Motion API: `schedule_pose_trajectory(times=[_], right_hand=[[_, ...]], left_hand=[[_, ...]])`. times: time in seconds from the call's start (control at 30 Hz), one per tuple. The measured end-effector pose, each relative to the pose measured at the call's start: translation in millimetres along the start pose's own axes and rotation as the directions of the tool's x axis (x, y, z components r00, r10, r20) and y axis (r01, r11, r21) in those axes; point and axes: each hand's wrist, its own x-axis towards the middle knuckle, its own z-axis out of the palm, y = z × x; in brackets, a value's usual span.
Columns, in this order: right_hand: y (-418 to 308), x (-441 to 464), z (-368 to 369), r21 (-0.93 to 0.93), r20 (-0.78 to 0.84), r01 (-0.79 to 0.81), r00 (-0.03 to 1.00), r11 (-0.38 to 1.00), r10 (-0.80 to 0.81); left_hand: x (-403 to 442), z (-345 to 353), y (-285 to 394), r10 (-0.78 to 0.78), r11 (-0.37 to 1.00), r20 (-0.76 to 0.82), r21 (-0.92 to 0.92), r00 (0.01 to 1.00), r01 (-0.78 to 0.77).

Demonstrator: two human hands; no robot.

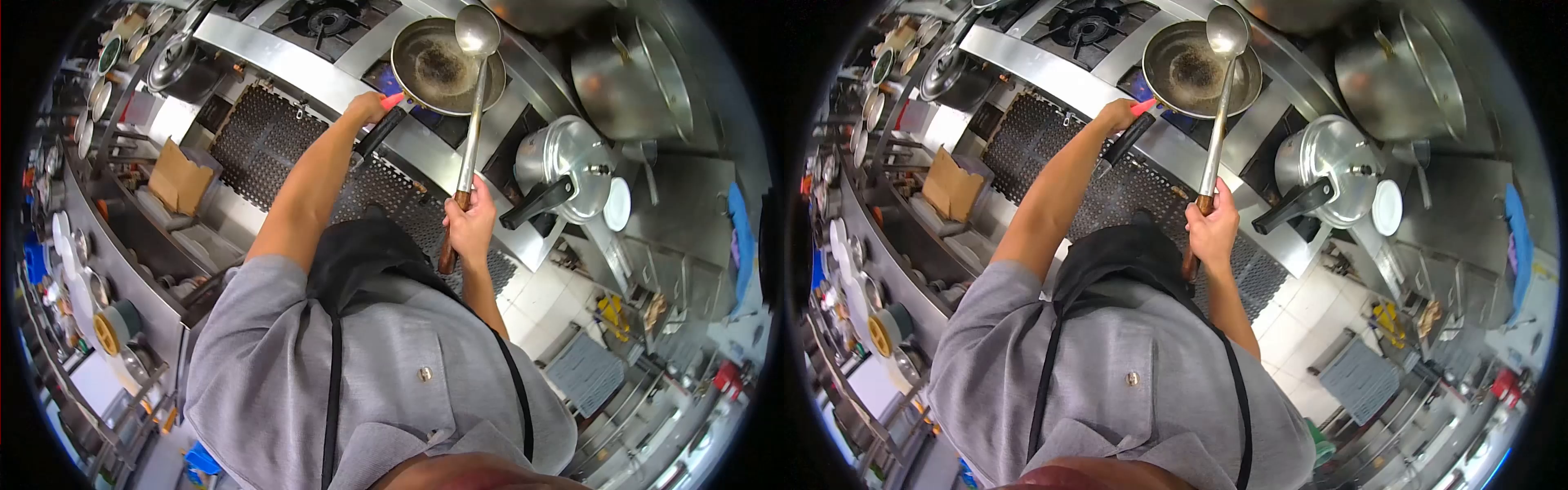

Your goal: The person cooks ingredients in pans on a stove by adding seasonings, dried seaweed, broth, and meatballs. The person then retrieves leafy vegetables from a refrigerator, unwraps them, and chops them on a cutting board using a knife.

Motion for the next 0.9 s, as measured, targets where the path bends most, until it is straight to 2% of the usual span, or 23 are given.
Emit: schedule_pose_trajectory(times=[0.07,0.1,0.17,0.2,0.23,0.27,0.3,0.33,0.37,0.4,0.43,0.47,0.5,0.53,0.57,0.6,0.63,0.67,0.7,0.77,0.9], right_hand=[[-5,5,-19,-0.038,-0.014,0.022,1.000,0.999,-0.022],[-8,-19,23,0.003,0.024,-0.024,0.999,1.000,0.024],[-6,-14,18,0.045,-0.011,-0.008,1.000,0.999,0.009],[-3,-14,16,0.042,-0.015,0.007,1.000,0.999,-0.007],[-2,-15,13,0.033,0.015,0.008,1.000,0.999,-0.009],[-2,-15,9,0.008,0.000,-0.017,1.000,1.000,0.017],[-5,-12,10,-0.008,0.012,-0.034,0.999,0.999,0.034],[-8,-8,14,-0.014,0.019,-0.003,1.000,1.000,0.003],[-8,-4,15,-0.008,0.055,0.025,0.998,1.000,-0.024],[-8,4,19,-0.232,0.042,0.081,0.996,0.969,-0.073],[-4,7,25,-0.087,0.034,0.040,0.999,0.995,-0.037],[-16,16,32,-0.185,0.081,0.089,0.994,0.979,-0.075],[-7,34,40,-0.178,0.118,0.152,0.984,0.972,-0.133],[-7,45,56,-0.100,0.185,0.205,0.965,0.974,-0.184],[-13,57,71,-0.049,0.203,0.257,0.949,0.965,-0.242],[-21,65,86,-0.025,0.257,0.254,0.936,0.967,-0.239],[-34,65,107,-0.061,0.263,0.255,0.937,0.965,-0.231],[-34,67,117,-0.025,0.294,0.234,0.931,0.972,-0.216],[-43,71,137,0.001,0.315,0.249,0.919,0.969,-0.236],[-68,72,181,-0.021,0.366,0.258,0.901,0.966,-0.233],[-105,70,271,0.013,0.484,0.298,0.833,0.955,-0.267]], left_hand=[[-3,10,25,0.044,0.987,-0.363,0.163,0.931,0.017],[-43,-17,-24,-0.014,0.980,-0.357,0.183,0.934,0.084],[-58,-33,-36,0.129,0.983,-0.173,0.154,0.976,-0.102],[-65,-29,-53,0.192,0.981,-0.149,0.057,0.970,-0.186],[-76,-21,-83,0.290,0.953,-0.258,-0.009,0.922,-0.303],[-105,-21,-103,0.225,0.913,-0.239,-0.286,0.945,-0.290],[-169,-36,-96,0.009,0.927,-0.175,-0.367,0.984,-0.074],[-181,-15,-159,0.012,0.869,-0.271,-0.474,0.963,-0.144],[-224,-3,-199,0.057,0.813,-0.401,-0.513,0.914,-0.276],[-289,-6,-209,-0.174,0.698,-0.375,-0.700,0.911,-0.154],[-346,5,-239,-0.340,0.576,-0.480,-0.786,0.808,-0.225],[-404,13,-256,-0.500,0.495,-0.617,-0.779,0.608,-0.384],[-453,20,-272,-0.623,0.445,-0.688,-0.703,0.372,-0.555],[-521,18,-285,-0.708,0.528,-0.701,-0.609,0.089,-0.592],[-575,31,-298,-0.757,0.577,-0.637,-0.544,-0.148,-0.609],[-639,50,-324,-0.684,0.722,-0.607,-0.487,-0.404,-0.491],[-694,49,-309,-0.577,0.817,-0.517,-0.378,-0.632,-0.436],[-757,51,-290,-0.421,0.885,-0.452,-0.394,-0.786,-0.248],[-800,46,-274,-0.381,0.878,-0.353,-0.428,-0.854,-0.215],[-875,42,-283,-0.306,0.865,-0.323,-0.486,-0.896,-0.120],[-999,25,-335,-0.221,0.711,-0.316,-0.700,-0.923,0.070]])
